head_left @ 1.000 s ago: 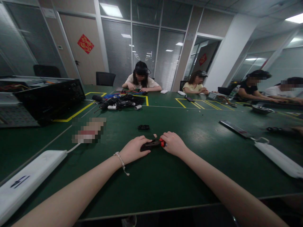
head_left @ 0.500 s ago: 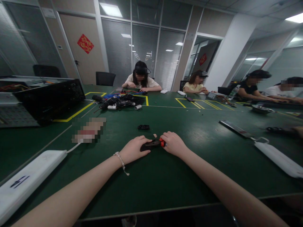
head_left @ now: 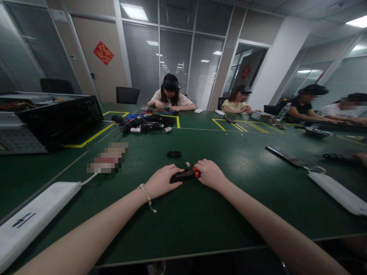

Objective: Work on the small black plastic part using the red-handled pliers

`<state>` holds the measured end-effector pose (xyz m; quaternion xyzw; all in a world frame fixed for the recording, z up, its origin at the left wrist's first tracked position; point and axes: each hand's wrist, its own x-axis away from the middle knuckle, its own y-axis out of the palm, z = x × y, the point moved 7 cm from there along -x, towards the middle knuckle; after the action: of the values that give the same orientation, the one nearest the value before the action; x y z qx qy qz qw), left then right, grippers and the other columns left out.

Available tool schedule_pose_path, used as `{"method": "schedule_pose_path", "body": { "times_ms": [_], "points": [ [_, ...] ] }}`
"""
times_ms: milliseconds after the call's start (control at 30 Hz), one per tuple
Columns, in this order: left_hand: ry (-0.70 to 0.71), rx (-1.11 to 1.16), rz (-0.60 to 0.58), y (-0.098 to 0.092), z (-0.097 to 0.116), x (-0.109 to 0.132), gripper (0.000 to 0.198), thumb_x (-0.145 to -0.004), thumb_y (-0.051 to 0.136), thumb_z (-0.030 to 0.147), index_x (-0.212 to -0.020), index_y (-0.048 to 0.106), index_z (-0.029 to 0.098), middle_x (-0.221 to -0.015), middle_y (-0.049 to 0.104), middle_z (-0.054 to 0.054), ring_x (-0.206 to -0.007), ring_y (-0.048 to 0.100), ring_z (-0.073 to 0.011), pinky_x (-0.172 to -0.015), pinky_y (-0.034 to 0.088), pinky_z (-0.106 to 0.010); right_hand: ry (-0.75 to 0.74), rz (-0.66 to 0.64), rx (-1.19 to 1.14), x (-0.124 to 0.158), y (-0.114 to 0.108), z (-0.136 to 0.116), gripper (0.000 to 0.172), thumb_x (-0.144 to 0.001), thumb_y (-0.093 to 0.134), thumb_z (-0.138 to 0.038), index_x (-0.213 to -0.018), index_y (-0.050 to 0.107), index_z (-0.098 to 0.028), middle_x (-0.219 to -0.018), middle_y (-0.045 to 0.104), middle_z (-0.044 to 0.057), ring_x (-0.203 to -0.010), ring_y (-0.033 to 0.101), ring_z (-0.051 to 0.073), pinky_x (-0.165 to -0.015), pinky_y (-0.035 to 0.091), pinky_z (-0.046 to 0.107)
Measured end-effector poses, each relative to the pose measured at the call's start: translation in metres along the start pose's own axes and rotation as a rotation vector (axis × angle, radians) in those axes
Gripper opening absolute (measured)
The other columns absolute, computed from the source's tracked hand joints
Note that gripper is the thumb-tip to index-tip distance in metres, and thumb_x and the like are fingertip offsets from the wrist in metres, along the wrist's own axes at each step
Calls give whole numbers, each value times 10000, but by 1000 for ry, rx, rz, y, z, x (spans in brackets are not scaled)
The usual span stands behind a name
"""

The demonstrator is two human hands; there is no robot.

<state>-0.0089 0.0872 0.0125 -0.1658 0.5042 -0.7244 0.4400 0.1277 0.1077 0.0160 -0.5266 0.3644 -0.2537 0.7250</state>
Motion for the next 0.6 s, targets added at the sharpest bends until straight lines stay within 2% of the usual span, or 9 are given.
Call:
{"method": "schedule_pose_path", "body": {
  "times_ms": [600],
  "points": [
    [5, 0, 1, 2, -2, 0, 399, -754, 566, 332, -1137, 484, 258, -987, 518, -16, -843, 524, -180, -702, 433, -287, -15, 20, 4, 0, 3, 0, 152, -693, 516, -196, -829, 565, -150, -826, 567, 59, -751, 460, 165, -660, 323, 265]
  ]
}}
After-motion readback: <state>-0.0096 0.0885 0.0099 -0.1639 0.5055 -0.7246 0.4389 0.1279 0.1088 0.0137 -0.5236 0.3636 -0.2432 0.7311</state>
